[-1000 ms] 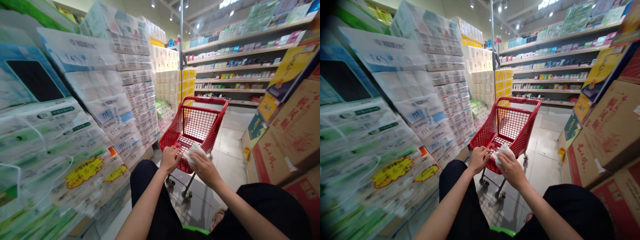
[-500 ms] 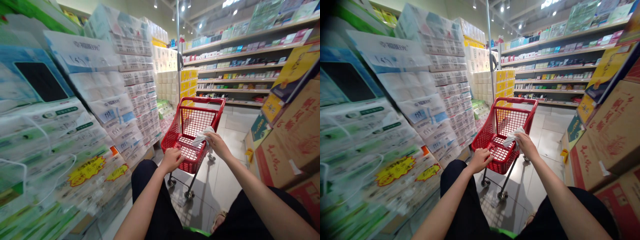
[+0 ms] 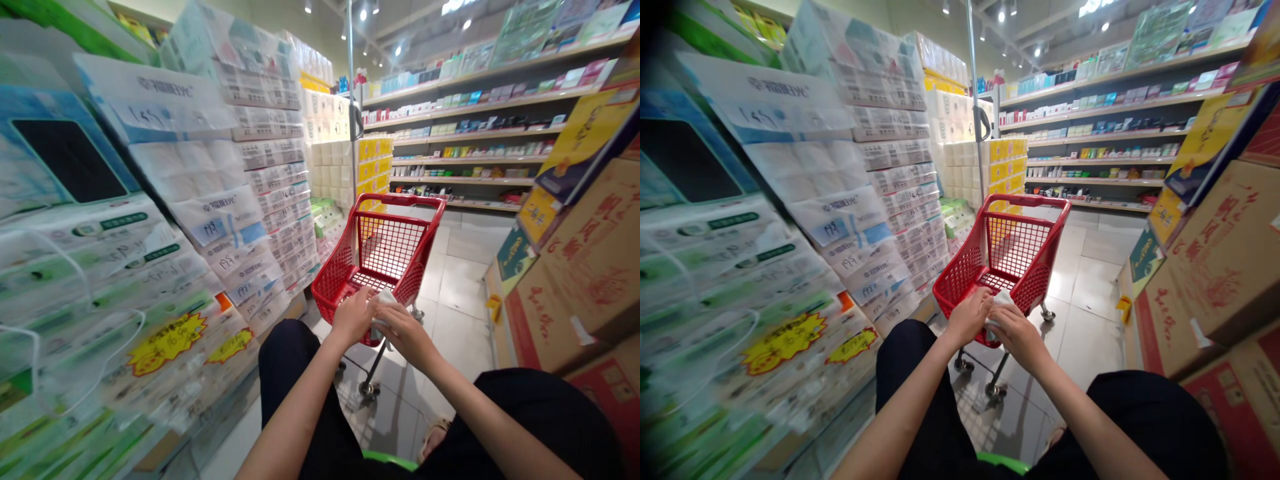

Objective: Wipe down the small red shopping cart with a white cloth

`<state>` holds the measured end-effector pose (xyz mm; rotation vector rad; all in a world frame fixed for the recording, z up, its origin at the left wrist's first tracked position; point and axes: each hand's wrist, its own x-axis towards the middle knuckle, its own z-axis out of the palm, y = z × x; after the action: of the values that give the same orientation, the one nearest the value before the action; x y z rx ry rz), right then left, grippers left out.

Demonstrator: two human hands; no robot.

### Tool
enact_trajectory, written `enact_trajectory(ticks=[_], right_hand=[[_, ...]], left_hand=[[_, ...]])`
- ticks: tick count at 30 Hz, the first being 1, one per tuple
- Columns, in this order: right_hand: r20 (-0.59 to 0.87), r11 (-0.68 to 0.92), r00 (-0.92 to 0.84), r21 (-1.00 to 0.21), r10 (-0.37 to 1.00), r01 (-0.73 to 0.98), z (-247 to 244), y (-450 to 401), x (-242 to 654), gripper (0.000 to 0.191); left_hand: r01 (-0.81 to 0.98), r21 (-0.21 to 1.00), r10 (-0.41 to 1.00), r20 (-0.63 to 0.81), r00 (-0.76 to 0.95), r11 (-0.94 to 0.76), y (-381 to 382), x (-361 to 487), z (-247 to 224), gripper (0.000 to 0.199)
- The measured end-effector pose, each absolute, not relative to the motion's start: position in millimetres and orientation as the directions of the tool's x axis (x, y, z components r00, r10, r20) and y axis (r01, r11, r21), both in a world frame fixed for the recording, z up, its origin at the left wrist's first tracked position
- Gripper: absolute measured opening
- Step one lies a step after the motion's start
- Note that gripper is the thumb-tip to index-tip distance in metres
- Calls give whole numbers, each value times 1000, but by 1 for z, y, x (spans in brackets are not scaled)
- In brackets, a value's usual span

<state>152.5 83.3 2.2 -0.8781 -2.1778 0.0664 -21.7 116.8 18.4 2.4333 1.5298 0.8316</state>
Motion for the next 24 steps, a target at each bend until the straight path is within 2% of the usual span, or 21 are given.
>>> enact_trajectory(ticks=[2, 4, 8, 10, 14, 24], right_hand=[[602, 765, -508, -303, 616, 568, 5, 95, 167, 29], [585, 745, -503, -294, 636, 599, 7, 112, 184, 30], [591, 627, -375, -302, 714, 719, 12, 153, 218, 30], [557, 549, -321, -308, 766, 777, 18, 170, 228, 30], [473, 445, -271, -308, 838, 841, 30, 190, 234, 31], [443, 339, -150, -385, 884, 858, 42, 209, 263, 36]], left_hand=[[773, 407, 856, 399, 328, -486, 115, -13, 14, 51], [790, 348, 833, 436, 341, -506, 114, -7, 9, 65], [836, 237, 831, 410, 377, -496, 115, -1, 4, 81], [866, 206, 858, 361, 366, -456, 114, 1, 5, 78], [872, 172, 872, 278, 404, -458, 113, 1, 9, 59], [894, 131, 895, 200, 400, -429, 99, -23, 17, 64]])
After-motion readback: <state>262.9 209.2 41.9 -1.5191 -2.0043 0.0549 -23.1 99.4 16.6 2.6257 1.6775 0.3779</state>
